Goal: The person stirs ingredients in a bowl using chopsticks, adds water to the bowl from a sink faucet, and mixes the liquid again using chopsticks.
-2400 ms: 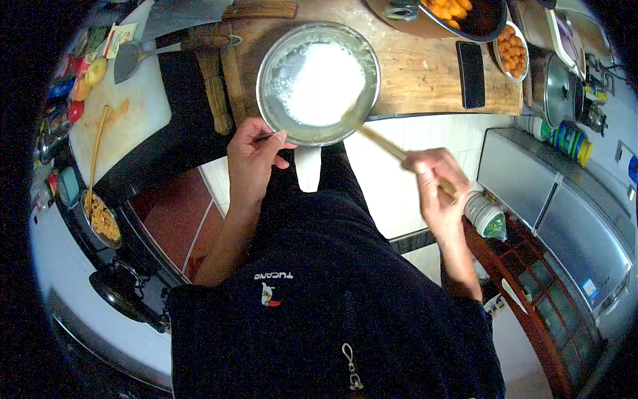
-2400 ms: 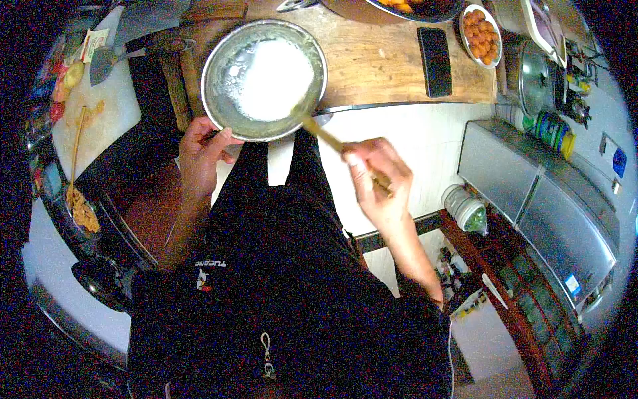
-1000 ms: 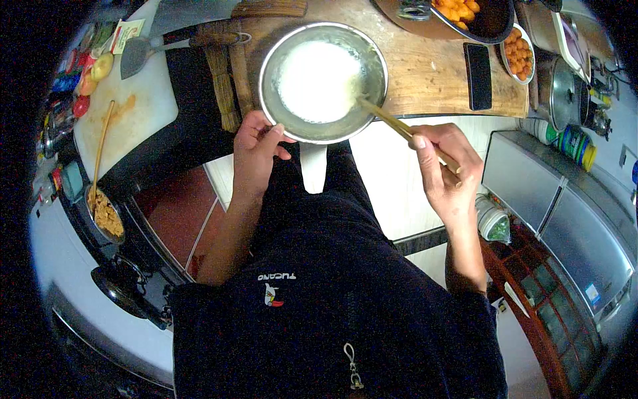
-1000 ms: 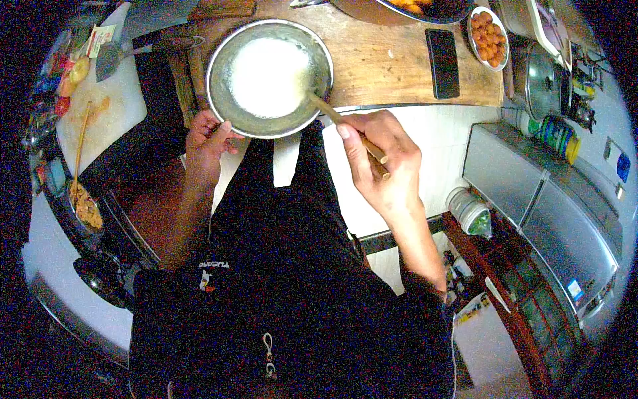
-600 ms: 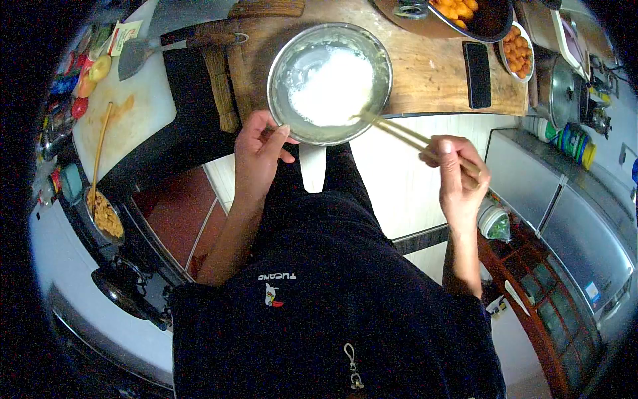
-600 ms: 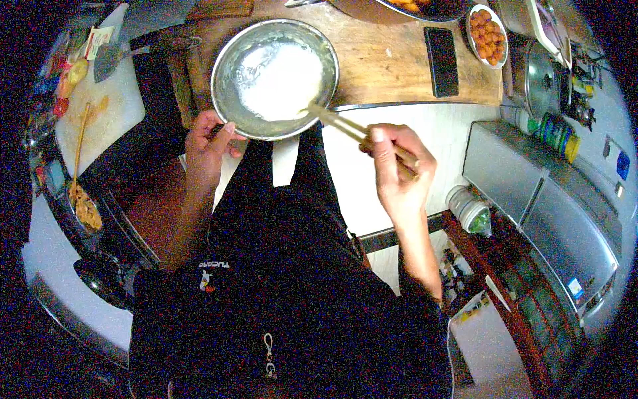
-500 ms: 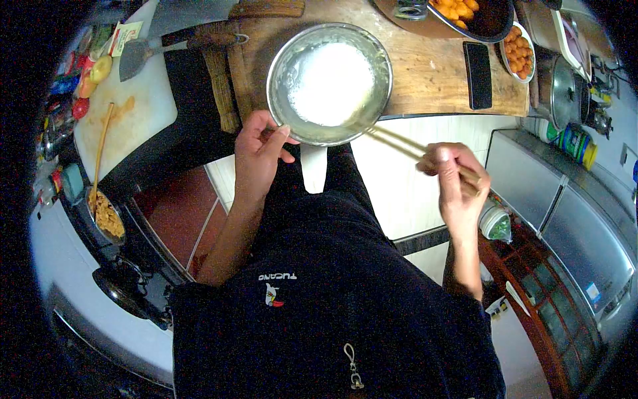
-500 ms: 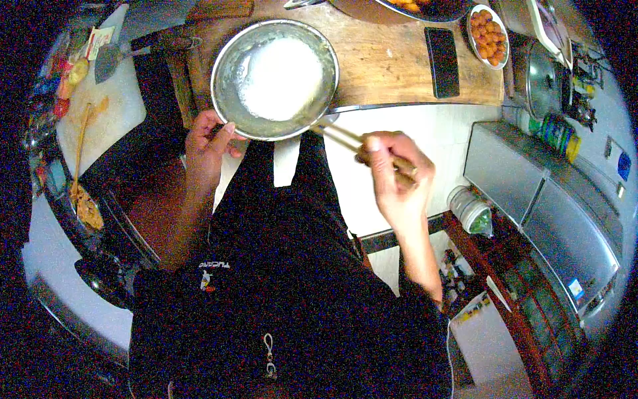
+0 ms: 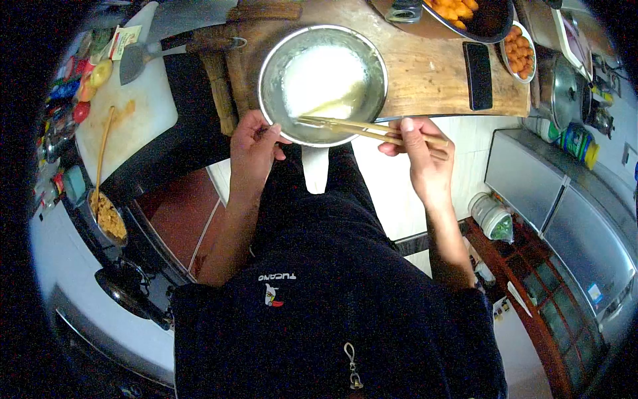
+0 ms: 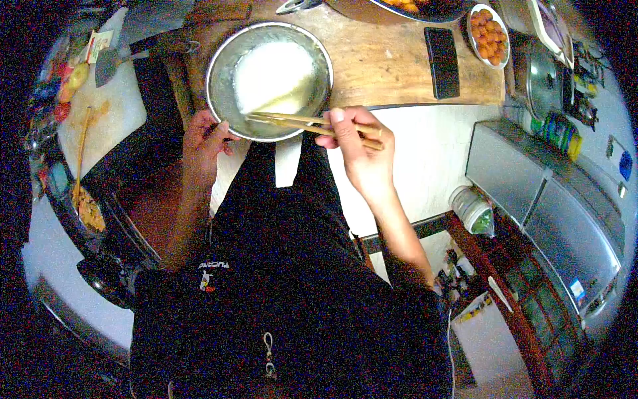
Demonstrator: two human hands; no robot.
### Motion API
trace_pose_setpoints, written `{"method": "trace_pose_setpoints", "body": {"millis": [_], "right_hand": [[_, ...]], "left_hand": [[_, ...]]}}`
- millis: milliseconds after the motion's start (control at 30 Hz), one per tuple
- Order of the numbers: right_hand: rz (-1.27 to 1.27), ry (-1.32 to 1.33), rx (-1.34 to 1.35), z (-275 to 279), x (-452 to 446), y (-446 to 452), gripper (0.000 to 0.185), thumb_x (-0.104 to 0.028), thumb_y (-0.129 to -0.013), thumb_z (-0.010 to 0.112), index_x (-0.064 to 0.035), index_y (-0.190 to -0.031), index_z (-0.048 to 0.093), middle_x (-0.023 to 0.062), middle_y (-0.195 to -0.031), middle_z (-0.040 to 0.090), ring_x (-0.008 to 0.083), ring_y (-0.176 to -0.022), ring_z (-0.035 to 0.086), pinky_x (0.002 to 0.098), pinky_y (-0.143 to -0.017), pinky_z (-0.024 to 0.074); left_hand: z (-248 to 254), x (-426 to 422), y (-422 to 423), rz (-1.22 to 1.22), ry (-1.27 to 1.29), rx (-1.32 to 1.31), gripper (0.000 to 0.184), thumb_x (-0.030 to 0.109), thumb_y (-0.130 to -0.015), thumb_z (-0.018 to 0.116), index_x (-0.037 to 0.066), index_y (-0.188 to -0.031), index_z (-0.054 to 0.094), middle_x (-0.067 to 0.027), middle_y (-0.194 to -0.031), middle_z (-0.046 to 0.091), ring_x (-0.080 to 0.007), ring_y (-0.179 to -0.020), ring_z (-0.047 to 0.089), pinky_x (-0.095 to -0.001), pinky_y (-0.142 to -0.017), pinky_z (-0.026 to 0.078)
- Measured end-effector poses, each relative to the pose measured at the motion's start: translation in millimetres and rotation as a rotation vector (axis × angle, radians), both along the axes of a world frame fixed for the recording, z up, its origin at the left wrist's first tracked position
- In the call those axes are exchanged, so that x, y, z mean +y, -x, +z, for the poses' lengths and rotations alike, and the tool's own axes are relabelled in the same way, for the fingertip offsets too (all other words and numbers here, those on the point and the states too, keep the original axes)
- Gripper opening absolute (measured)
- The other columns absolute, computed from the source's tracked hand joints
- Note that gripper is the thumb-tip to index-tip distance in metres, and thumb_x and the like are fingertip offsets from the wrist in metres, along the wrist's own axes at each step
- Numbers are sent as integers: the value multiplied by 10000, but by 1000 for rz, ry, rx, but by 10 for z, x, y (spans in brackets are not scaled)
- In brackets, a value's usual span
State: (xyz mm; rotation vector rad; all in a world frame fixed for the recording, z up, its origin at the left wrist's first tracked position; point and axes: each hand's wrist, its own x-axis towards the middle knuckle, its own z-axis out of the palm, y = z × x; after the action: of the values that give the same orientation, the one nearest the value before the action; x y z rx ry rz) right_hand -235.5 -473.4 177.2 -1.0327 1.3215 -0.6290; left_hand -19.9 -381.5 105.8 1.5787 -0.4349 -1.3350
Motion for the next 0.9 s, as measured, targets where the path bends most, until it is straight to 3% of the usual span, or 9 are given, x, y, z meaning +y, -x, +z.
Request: {"method": "trace_pose_setpoints", "body": {"millis": [100, 200, 233, 333, 500, 567, 667, 733, 900], "right_hand": [[-17, 24, 100, 38, -98, 100, 212, -175, -876, 553, 32, -851, 592, 80, -719, 615, 127, -588, 604, 223, -557, 505], [65, -28, 13, 16, -57, 8, 193, -166, -866, 567, 24, -848, 592, 71, -746, 612, 123, -612, 605, 221, -557, 507], [69, 6, -46, -52, -2, -55, 168, -150, -853, 586, 18, -858, 592, 62, -765, 605, 115, -656, 601, 220, -561, 495], [101, 352, 180, -86, -77, -40, 132, -111, -825, 616, 20, -826, 605, 61, -760, 603, 106, -672, 576, 223, -613, 464], [286, 392, 160, -82, 4, 35, 84, -71, -762, 666, -4, -793, 626, 76, -758, 608, 148, -709, 581, 257, -629, 467], [383, 575, 154, -111, 63, -143, 88, -61, -749, 671, -20, -815, 628, 95, -787, 604, 184, -722, 591, 273, -635, 473], [379, 764, 183, -163, 29, -248, 112, -50, -744, 668, -20, -845, 629, 108, -816, 601, 204, -727, 593, 285, -640, 480], [333, 813, 224, -189, -18, -216, 109, -49, -748, 664, -13, -844, 627, 105, -816, 601, 200, -721, 591, 282, -637, 480], [372, 701, 102, 156, 28, -172, 99, -56, -747, 670, -9, -823, 627, 90, -757, 601, 177, -681, 582, 257, -576, 466]], "left_hand": [[-24, -7, -23, 7, 14, 19, 77, 61, -850, 486, 35, -920, 504, -52, -814, 586, -83, -654, 561, -187, -490, 430], [-71, -2, -39, 8, -4, 17, 79, 73, -854, 482, 43, -923, 507, -47, -818, 587, -85, -664, 562, -190, -498, 428], [-80, -9, -47, 8, -16, 23, 81, 73, -854, 481, 46, -926, 508, -45, -819, 586, -86, -668, 563, -188, -499, 428], [-67, -18, -67, 29, -28, 53, 79, 78, -861, 476, 46, -926, 509, -49, -823, 584, -100, -687, 572, -197, -538, 457], [-42, 19, 108, 155, -87, 153, 111, 115, -888, 463, 29, -955, 488, -76, -836, 579, -138, -721, 595, -258, -652, 517], [-64, 74, 220, 177, -82, 241, 133, 131, -899, 455, 22, -973, 474, -89, -841, 577, -151, -725, 601, -286, -690, 526], [-156, 109, 205, 135, -16, 271, 144, 134, -907, 444, 19, -993, 458, -99, -847, 576, -159, -720, 604, -286, -674, 523], [-84, 52, 124, 105, -35, 176, 105, 117, -909, 426, 28, -941, 473, -88, -789, 581, -134, -662, 584, -242, -573, 477], [-117, 76, -59, 76, -2, 219, 88, 131, -888, 460, 57, -843, 477, -21, -625, 517, -76, -497, 483, -191, -421, 355]]}}
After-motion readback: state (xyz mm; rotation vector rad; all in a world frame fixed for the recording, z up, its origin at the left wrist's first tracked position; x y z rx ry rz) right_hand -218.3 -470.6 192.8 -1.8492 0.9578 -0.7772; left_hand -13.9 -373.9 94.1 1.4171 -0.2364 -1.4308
